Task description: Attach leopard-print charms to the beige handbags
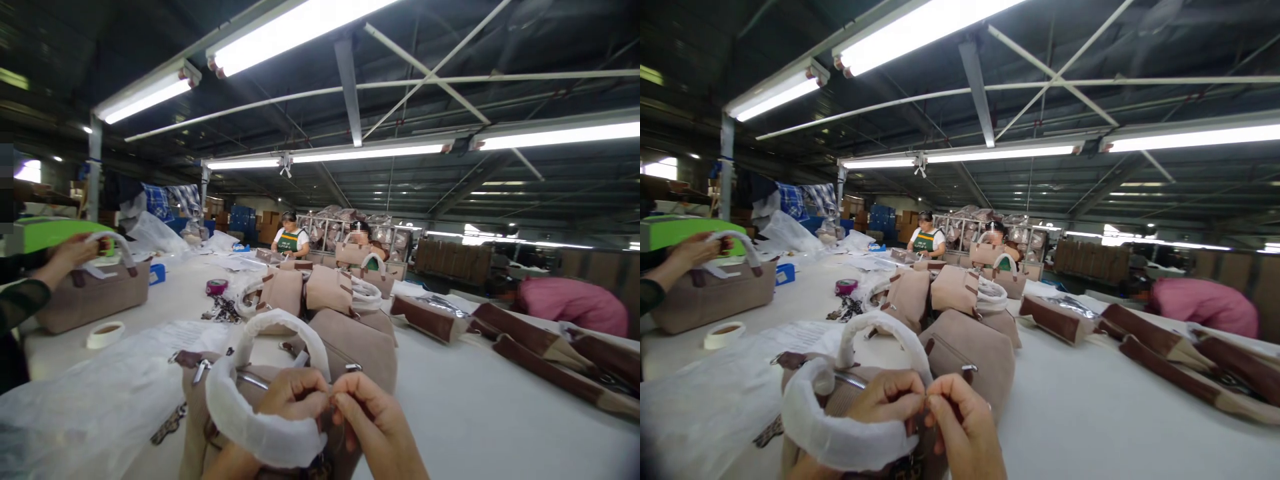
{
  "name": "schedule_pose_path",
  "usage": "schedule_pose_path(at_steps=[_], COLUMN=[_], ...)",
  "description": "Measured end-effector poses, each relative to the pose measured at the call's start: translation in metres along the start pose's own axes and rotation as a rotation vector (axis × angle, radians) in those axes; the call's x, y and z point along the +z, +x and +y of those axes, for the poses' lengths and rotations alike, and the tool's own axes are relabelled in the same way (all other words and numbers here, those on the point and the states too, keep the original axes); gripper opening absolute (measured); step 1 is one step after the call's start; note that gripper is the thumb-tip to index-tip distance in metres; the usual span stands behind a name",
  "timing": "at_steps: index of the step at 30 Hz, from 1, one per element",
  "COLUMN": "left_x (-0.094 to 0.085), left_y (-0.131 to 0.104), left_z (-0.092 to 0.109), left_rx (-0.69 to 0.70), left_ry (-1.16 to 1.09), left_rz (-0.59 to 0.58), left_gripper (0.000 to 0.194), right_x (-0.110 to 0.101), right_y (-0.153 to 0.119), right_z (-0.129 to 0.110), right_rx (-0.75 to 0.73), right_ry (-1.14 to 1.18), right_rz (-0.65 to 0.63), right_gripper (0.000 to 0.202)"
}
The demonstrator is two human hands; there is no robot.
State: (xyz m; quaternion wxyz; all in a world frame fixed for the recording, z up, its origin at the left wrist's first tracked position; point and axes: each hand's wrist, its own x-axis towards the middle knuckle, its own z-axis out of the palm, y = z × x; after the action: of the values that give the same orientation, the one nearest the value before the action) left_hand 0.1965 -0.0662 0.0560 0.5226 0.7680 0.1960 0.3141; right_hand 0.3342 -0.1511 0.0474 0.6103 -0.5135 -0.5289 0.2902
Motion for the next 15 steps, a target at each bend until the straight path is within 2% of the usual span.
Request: schedule_pose_path(at_steps=[4,9,15], left_x=[0.001,0.007,0.004], left_y=[-0.001,-0.001,0.003], left_z=[-0.003,-0.008,-0.014], left_rx=[0.023,0.042,0.031], left_ry=[-0.007,0.099,0.168], left_rz=[-0.002,0.105,0.112], left_gripper=[0.02,0.021,0.023], right_x=[0.001,0.001,0.011], right_y=[-0.001,0.0,0.004], right_z=[0.002,0.015,0.035], right_rx=[-0.031,-0.118,-0.38], right_ry=[-0.05,-0.192,-0.399], right_rz=[0.018,0.027,0.089], right_gripper=[0.028,0.025,0.034])
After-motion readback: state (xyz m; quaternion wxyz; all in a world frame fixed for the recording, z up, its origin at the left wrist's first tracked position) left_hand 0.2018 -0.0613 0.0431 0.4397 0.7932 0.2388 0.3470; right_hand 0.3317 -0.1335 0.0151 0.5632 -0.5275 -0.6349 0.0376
